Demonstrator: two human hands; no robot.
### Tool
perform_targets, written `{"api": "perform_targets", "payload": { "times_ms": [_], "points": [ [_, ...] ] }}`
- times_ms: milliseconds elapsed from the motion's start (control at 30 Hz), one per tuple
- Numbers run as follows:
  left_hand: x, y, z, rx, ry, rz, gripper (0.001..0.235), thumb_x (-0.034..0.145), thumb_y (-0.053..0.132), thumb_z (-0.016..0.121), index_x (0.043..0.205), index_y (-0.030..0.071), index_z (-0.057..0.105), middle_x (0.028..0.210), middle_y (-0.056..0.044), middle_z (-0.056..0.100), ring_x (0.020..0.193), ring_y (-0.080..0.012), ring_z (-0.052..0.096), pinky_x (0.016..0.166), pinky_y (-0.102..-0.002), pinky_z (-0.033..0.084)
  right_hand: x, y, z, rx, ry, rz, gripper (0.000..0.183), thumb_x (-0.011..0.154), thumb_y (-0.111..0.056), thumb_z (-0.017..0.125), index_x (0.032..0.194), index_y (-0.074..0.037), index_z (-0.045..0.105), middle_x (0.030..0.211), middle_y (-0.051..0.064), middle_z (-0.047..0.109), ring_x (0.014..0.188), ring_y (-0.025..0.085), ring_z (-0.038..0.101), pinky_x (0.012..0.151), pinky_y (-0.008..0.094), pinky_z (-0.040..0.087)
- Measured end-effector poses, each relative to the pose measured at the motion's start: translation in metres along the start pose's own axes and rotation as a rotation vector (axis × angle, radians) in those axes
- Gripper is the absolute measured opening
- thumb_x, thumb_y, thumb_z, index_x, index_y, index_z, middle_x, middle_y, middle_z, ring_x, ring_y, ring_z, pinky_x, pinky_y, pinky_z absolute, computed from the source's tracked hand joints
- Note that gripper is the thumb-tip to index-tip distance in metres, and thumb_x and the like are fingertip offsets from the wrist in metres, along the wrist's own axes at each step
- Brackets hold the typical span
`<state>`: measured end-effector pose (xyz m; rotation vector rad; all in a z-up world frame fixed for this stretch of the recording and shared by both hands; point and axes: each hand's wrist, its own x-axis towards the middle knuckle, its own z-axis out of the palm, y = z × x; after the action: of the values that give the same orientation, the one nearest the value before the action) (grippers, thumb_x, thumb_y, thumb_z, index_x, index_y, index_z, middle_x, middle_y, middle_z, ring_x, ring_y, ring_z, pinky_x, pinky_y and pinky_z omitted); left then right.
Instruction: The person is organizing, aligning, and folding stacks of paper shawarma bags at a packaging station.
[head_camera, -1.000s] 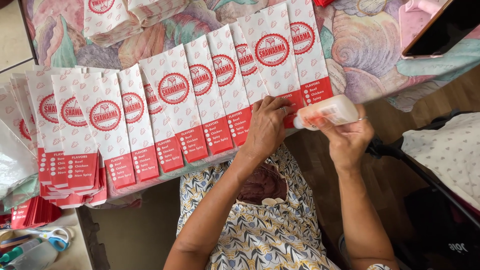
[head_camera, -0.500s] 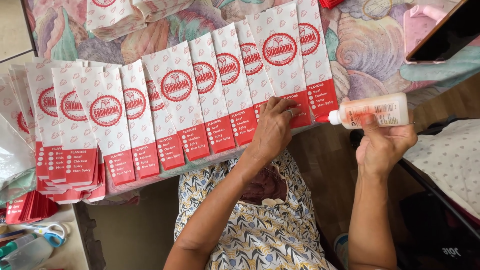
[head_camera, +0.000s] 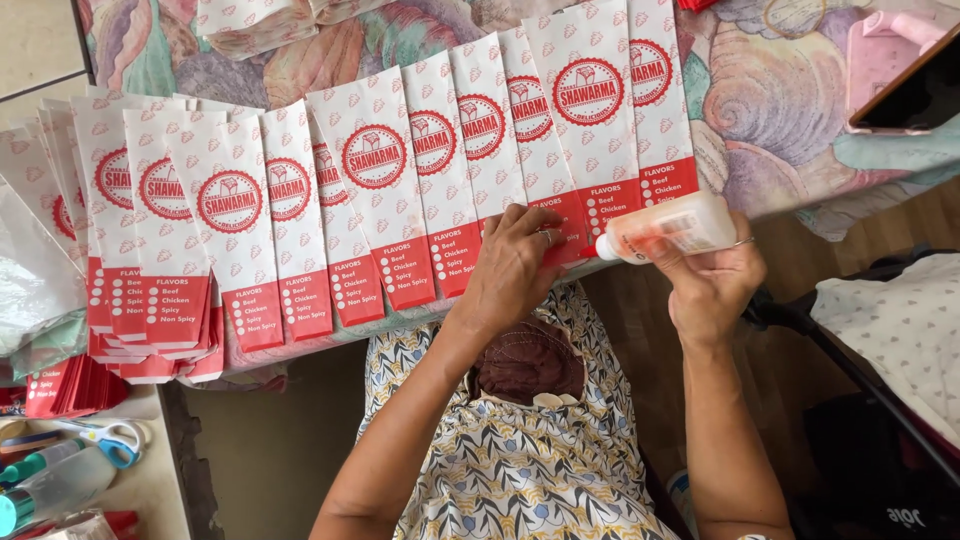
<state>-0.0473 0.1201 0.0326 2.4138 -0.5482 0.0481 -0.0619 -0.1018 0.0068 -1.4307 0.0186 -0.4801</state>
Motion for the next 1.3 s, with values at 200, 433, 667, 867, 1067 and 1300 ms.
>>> {"api": "perform_targets", "payload": {
  "times_ms": [200,433,667,867,1067,1300],
  "points": [
    [-0.004,-0.004,0.005,-0.008,0.024,0.008,0.037,0.071,0.018,0.089,0.105,0.009,0.076,0.118,-0.006,0.067,0.113,-0.0257,0.056,0.096,-0.042,0.044,-0.009,-0.004,0.024,-0.013,-0.115,0.045,0.047,0.075,0.005,0.089,0.113,-0.001,0.063,0.100,0.014,0.072,0.106,0.019,0.068,0.092,0.042,0.061],
    [-0.004,0.003,-0.005,-0.045,0.031,-0.012,0.036,0.073,0.021,0.089,0.104,0.009,0.076,0.117,-0.006,0.068,0.112,-0.0248,0.056,0.097,-0.042,0.042,-0.008,0.011,0.003,0.020,-0.083,0.052,0.049,0.073,0.009,0.089,0.114,0.000,0.063,0.098,0.016,0.072,0.100,0.023,0.072,0.089,0.043,0.063],
    [-0.003,-0.006,0.011,-0.065,0.094,-0.027,0.020,0.081,0.016,0.083,0.099,0.008,0.077,0.112,-0.005,0.070,0.108,-0.0227,0.057,0.095,-0.039,0.042,0.002,0.006,-0.014,-0.028,0.004,-0.039,0.048,0.080,0.004,0.089,0.117,-0.003,0.059,0.108,0.016,0.071,0.107,0.022,0.071,0.097,0.044,0.062],
    [-0.002,-0.010,0.016,-0.064,0.129,-0.007,0.009,0.088,0.006,0.072,0.095,0.009,0.078,0.110,-0.005,0.070,0.106,-0.0239,0.058,0.093,-0.040,0.043,-0.011,0.012,0.010,0.005,-0.058,0.049,0.049,0.078,0.006,0.088,0.117,-0.002,0.061,0.104,0.016,0.072,0.100,0.023,0.072,0.091,0.043,0.064],
    [-0.004,-0.007,0.015,-0.035,0.130,0.010,0.021,0.092,-0.001,0.059,0.096,0.009,0.078,0.112,-0.005,0.070,0.108,-0.0239,0.058,0.093,-0.039,0.043,-0.011,0.011,0.016,0.015,-0.094,0.057,0.047,0.077,0.007,0.087,0.116,0.000,0.063,0.103,0.019,0.072,0.101,0.025,0.072,0.088,0.045,0.064],
    [-0.011,-0.004,0.001,-0.099,0.209,0.135,0.024,0.091,-0.010,0.060,0.105,0.003,0.074,0.118,-0.012,0.067,0.104,-0.0294,0.050,0.076,-0.043,0.038,0.003,-0.004,-0.013,0.047,0.102,0.038,0.044,0.080,-0.004,0.089,0.114,-0.002,0.062,0.104,0.014,0.069,0.094,0.024,0.070,0.086,0.044,0.067]
  ]
}}
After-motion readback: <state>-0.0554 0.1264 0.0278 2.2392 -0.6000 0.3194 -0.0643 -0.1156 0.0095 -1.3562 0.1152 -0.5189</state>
